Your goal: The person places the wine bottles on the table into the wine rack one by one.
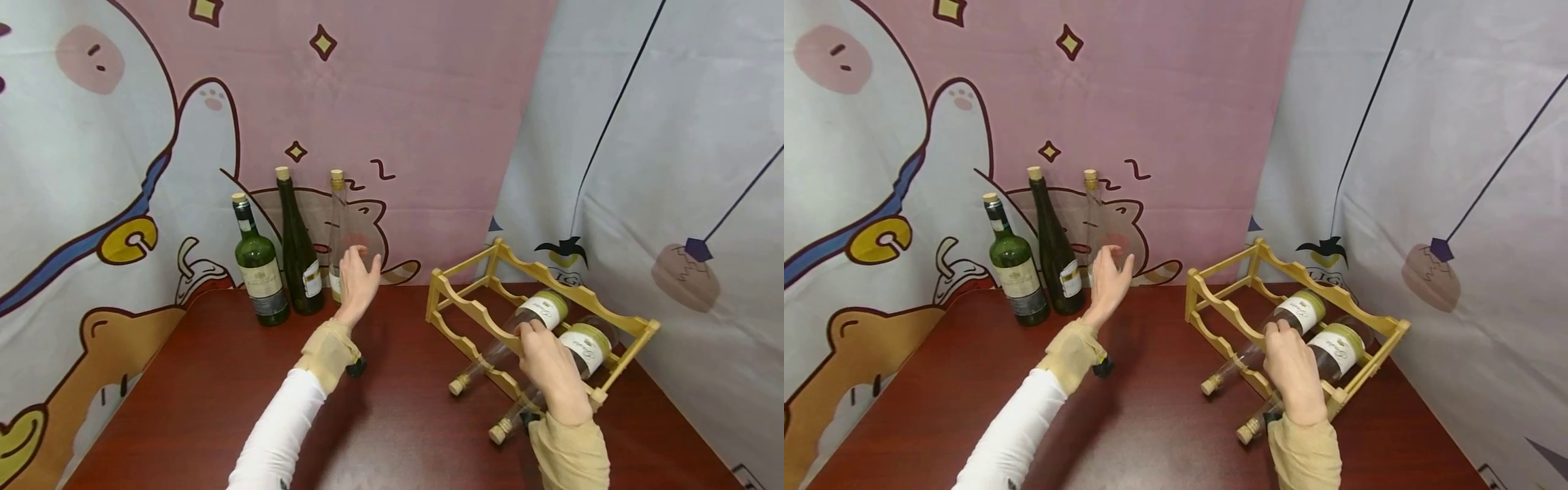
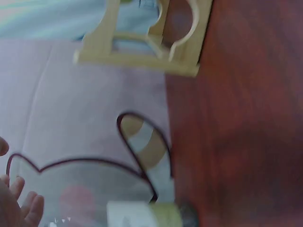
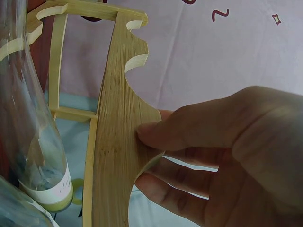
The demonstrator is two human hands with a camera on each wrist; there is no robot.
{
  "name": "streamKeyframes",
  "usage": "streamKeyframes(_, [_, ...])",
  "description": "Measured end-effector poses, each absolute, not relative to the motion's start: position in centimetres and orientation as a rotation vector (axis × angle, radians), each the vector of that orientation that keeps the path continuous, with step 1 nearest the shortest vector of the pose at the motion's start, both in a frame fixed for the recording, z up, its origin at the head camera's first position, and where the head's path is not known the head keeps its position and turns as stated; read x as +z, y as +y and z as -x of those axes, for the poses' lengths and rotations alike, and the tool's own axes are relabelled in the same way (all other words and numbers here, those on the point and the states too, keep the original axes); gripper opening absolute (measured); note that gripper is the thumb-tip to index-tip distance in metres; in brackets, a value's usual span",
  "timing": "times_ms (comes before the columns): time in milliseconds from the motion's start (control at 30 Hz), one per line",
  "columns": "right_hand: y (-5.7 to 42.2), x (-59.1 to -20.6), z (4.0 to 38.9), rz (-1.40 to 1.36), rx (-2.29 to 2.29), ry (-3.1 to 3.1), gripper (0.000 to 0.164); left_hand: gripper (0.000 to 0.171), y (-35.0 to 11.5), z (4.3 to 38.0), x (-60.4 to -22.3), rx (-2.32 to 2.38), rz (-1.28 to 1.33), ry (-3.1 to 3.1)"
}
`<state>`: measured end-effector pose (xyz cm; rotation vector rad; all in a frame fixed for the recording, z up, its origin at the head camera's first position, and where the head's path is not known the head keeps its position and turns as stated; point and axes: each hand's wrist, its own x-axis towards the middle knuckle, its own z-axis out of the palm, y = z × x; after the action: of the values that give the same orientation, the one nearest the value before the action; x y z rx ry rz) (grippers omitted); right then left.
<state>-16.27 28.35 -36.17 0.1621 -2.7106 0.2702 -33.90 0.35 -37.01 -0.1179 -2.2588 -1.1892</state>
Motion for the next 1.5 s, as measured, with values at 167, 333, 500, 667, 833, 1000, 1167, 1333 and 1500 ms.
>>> streamKeyframes(167, [28.4,-36.1,16.4,-0.153,0.262,-2.721,0.022,0.035,-1.7,36.3,-34.9,-1.145,0.001,-2.193])
streamKeyframes(333, [28.4,-36.2,16.3,-0.143,0.252,-2.733,0.021,0.045,-3.1,37.9,-33.2,-1.116,-0.045,-2.218])
streamKeyframes(500, [28.3,-36.2,16.3,-0.141,0.246,-2.739,0.02,0.054,-4.0,39.2,-31.7,-1.101,-0.026,-2.269])
streamKeyframes(667, [28.4,-36.3,16.3,-0.141,0.27,-2.725,0.024,0.062,-4.0,39.8,-30.1,-1.197,-0.022,-2.311])
streamKeyframes(833, [28.2,-36.2,16.3,-0.137,0.274,-2.739,0.023,0.064,-3.8,40.0,-28.8,-1.346,-0.083,-2.344])
streamKeyframes(1000, [28.3,-36.0,16.3,-0.112,0.269,-2.751,0.022,0.06,-3.5,40.5,-28.3,-1.359,-0.086,-2.392])
streamKeyframes(1167, [28.2,-35.9,16.4,-0.108,0.269,-2.762,0.022,0.05,-3.8,40.9,-28.1,-1.379,-0.081,-2.376])
streamKeyframes(1333, [28.1,-36.1,16.5,-0.11,0.264,-2.783,0.02,0.041,-4.0,41.1,-28.4,-1.404,-0.086,-2.366])
streamKeyframes(1500, [28.2,-36.0,16.4,-0.11,0.262,-2.766,0.023,0.04,-3.9,41.1,-28.7,-1.408,-0.033,-2.322])
